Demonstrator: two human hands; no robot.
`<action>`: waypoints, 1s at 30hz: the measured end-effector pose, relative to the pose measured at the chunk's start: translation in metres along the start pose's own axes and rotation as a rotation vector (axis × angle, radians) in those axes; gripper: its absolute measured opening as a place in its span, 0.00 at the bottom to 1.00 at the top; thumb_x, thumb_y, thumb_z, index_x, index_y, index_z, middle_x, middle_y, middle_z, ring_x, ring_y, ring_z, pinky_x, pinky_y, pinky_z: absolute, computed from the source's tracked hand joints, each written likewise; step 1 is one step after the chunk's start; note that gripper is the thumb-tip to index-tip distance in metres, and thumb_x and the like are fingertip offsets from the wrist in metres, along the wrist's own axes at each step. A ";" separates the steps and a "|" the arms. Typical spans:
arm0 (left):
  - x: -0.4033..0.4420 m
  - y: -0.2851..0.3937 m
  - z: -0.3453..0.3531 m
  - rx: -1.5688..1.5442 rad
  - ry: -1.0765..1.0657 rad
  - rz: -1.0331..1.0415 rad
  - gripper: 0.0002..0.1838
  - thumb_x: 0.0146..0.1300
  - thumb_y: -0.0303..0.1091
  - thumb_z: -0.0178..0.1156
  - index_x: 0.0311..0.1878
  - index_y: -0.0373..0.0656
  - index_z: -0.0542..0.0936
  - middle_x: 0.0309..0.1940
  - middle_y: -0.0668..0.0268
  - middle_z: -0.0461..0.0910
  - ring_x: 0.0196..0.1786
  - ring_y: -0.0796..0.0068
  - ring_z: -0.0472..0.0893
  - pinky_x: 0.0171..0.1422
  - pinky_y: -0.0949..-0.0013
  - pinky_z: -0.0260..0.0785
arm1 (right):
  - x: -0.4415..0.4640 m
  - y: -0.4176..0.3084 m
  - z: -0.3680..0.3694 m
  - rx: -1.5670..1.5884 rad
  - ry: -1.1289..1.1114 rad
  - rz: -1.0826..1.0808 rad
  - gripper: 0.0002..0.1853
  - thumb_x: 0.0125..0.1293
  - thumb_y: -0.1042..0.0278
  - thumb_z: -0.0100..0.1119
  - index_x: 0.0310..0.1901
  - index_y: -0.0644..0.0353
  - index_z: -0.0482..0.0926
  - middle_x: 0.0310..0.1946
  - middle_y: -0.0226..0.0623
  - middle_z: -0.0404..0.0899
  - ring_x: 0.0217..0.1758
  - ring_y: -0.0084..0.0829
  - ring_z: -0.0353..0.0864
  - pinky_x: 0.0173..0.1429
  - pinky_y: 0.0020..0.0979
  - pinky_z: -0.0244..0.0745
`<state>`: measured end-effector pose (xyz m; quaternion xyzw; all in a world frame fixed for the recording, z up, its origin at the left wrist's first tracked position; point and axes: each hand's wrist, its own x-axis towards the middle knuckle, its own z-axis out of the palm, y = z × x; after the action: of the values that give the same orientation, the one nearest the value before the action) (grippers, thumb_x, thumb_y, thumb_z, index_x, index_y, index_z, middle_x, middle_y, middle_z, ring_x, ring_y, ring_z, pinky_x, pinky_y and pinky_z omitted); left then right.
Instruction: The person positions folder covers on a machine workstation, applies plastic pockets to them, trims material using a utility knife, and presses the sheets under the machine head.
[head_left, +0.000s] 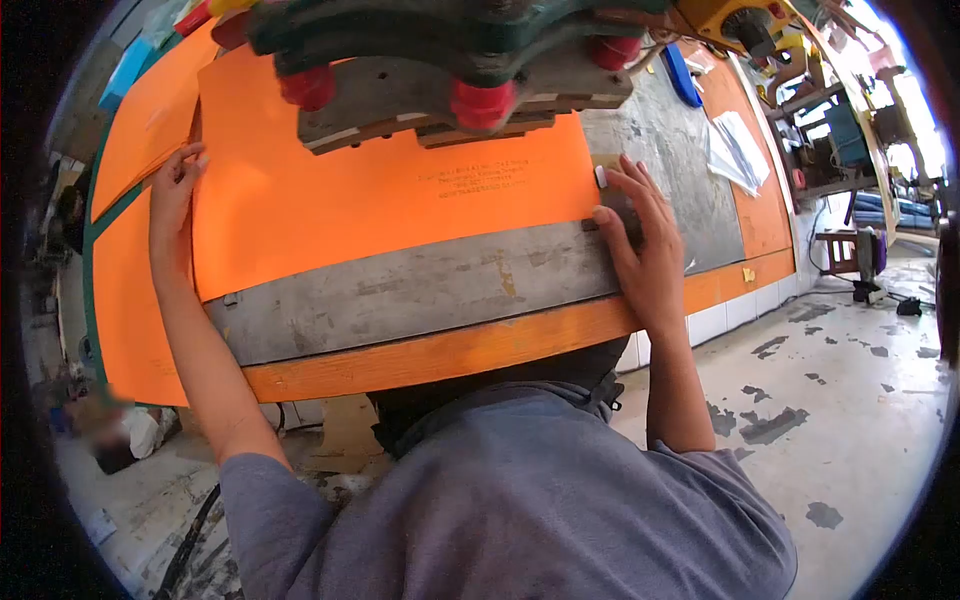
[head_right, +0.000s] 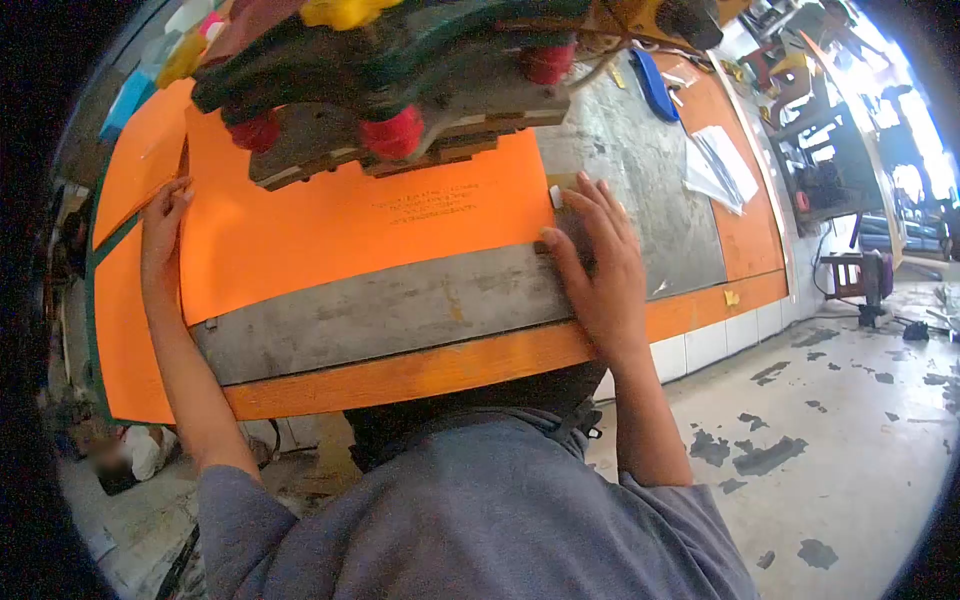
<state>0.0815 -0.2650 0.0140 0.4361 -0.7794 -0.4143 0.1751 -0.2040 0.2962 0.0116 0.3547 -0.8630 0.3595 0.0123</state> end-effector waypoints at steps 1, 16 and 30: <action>0.003 -0.004 -0.003 0.041 0.013 0.017 0.26 0.80 0.48 0.71 0.73 0.46 0.84 0.64 0.62 0.84 0.73 0.62 0.80 0.79 0.56 0.72 | -0.001 0.000 -0.002 0.008 -0.003 -0.011 0.24 0.77 0.56 0.72 0.70 0.54 0.85 0.83 0.42 0.75 0.90 0.53 0.65 0.90 0.53 0.60; 0.002 -0.005 -0.006 0.061 0.005 0.060 0.27 0.81 0.45 0.69 0.77 0.45 0.80 0.56 0.65 0.84 0.66 0.69 0.83 0.75 0.61 0.72 | -0.008 -0.003 0.002 -0.177 0.062 -0.219 0.14 0.78 0.59 0.71 0.57 0.56 0.95 0.82 0.40 0.77 0.90 0.52 0.65 0.88 0.53 0.64; -0.010 0.009 0.013 -0.176 0.040 0.053 0.24 0.78 0.34 0.71 0.72 0.39 0.81 0.42 0.70 0.84 0.53 0.78 0.85 0.61 0.70 0.77 | -0.009 0.002 0.001 -0.132 0.074 -0.184 0.12 0.80 0.65 0.68 0.53 0.62 0.94 0.74 0.44 0.85 0.85 0.52 0.74 0.86 0.50 0.67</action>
<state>0.0740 -0.2484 0.0139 0.4065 -0.7475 -0.4677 0.2393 -0.1985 0.3017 0.0068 0.4171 -0.8476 0.3123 0.1005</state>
